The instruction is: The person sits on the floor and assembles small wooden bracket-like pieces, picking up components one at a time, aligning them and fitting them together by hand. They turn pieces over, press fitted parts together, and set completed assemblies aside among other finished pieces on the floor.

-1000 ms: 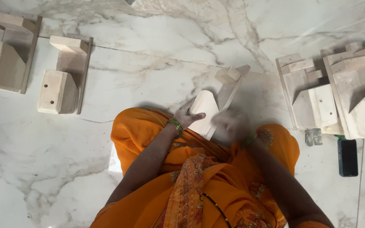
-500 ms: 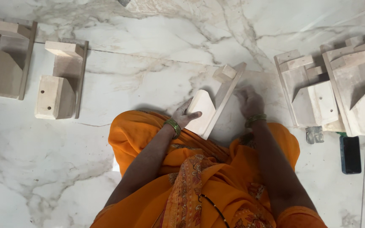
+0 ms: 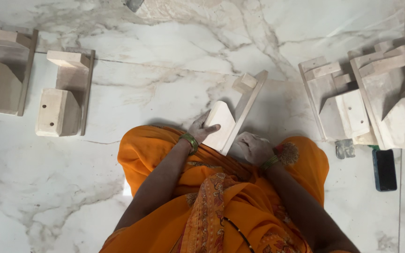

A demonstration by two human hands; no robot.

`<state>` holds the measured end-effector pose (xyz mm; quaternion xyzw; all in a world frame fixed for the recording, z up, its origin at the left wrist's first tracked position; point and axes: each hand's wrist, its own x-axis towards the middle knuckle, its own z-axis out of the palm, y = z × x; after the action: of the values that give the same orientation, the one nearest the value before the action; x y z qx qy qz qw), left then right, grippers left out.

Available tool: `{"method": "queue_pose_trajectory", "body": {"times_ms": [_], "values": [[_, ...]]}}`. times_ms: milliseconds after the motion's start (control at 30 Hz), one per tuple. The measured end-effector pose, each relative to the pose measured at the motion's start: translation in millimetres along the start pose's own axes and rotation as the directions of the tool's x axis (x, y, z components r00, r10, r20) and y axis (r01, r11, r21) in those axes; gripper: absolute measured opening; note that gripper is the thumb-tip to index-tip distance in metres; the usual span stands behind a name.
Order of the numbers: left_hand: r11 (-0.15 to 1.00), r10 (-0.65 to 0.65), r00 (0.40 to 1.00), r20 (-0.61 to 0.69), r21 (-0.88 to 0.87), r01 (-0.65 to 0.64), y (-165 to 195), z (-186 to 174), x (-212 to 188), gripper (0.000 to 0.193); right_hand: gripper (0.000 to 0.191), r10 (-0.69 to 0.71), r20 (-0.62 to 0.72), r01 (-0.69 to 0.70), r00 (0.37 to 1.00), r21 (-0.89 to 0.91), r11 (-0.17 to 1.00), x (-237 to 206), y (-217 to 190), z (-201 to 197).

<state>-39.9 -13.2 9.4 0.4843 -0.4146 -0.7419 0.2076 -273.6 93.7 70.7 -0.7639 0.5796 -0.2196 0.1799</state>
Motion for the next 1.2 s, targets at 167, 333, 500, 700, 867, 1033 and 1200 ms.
{"method": "queue_pose_trajectory", "body": {"times_ms": [167,333,500,700,867,1033,1200], "values": [[0.958,-0.136,0.991,0.001,0.256,0.131,55.5,-0.4,-16.5,0.112,0.026,-0.014,0.004,0.014,1.000,-0.001,1.000,-0.3,-2.8,10.3],[0.437,0.015,0.995,0.098,0.895,-0.094,119.7,4.8,-14.5,0.104,0.031,-0.139,-0.024,0.131,0.990,-0.210,0.969,1.4,13.9,37.9],[0.257,-0.014,0.994,0.111,0.961,-0.104,139.5,12.3,-19.4,0.107,0.025,0.222,-0.114,-0.244,0.968,-0.243,0.939,8.3,89.3,-5.5],[-0.003,0.183,0.975,0.126,0.992,-0.127,124.2,24.8,-22.2,0.104,0.018,0.297,-0.355,-0.369,0.886,-0.155,0.916,4.6,98.1,-13.6],[-0.034,0.221,0.970,0.101,0.995,-0.096,116.5,26.9,-24.8,0.110,0.021,0.410,-0.327,-0.454,0.852,-0.068,0.888,16.7,80.7,-15.3],[-0.047,0.184,0.983,0.016,0.999,-0.008,112.6,28.6,-25.3,0.113,0.017,0.239,-0.298,-0.302,0.924,-0.187,0.935,40.2,79.6,-6.3],[-0.134,0.156,0.984,0.082,0.989,-0.061,111.9,17.7,-9.6,0.111,0.020,0.056,-0.187,-0.139,0.981,-0.467,0.873,98.6,121.2,13.7]]}}
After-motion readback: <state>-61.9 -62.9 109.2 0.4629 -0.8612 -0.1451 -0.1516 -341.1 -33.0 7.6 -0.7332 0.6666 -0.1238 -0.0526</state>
